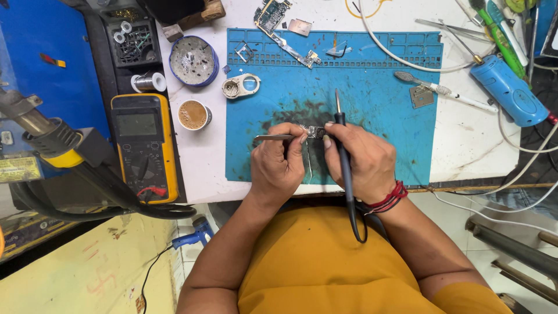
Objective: The person sits at a repair workbench and solders a disassembled phone motherboard, holding the board with tweezers in one hand and a soldering iron in the other. They reposition the board on the mat, touch components with the iron and a small metal tool, and briefly set the board down before resuming work.
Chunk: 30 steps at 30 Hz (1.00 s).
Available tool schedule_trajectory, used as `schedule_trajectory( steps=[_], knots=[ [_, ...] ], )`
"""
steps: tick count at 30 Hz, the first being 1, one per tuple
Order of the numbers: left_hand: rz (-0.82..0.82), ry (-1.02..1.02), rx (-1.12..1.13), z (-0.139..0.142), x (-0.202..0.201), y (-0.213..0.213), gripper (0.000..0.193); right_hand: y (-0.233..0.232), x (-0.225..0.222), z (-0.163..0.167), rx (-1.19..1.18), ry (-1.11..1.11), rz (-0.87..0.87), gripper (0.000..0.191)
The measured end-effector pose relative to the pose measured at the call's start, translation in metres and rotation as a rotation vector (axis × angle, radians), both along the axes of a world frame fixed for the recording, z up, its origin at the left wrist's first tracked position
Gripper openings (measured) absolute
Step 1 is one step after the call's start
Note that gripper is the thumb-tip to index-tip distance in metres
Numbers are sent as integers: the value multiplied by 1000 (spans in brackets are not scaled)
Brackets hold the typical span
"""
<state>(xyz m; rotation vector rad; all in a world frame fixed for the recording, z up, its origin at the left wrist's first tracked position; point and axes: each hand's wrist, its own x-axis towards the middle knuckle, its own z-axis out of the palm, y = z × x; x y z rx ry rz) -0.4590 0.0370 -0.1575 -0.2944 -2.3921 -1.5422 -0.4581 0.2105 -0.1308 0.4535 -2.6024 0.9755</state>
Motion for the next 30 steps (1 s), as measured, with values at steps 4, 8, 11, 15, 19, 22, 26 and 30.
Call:
schedule_trajectory(
  steps=[4,8,11,15,19,22,26,30],
  knots=[
    [4,28,-13,0,1,-2,15,2,3,-3,-17,-10,17,20],
    [6,16,-7,0,1,-1,15,4,5,-7,-154,-27,54,25],
    [2,4,1,0,1,-1,15,5,6,-10,-293,-40,-10,30],
    [1,0,13,0,1,-2,14,9,8,-16,-226,47,-62,20],
    [7,-3,4,0,0,-3,15,14,11,-21,-244,72,53,7],
    [8,-12,3,0,0,-3,14,15,11,-23,-274,60,107,6],
    [1,5,10,0,0,-3,14,14,9,-23,-250,58,122,7],
    [7,0,0,0,-1,-3,14,13,7,-21,-223,45,133,7]
  ],
)
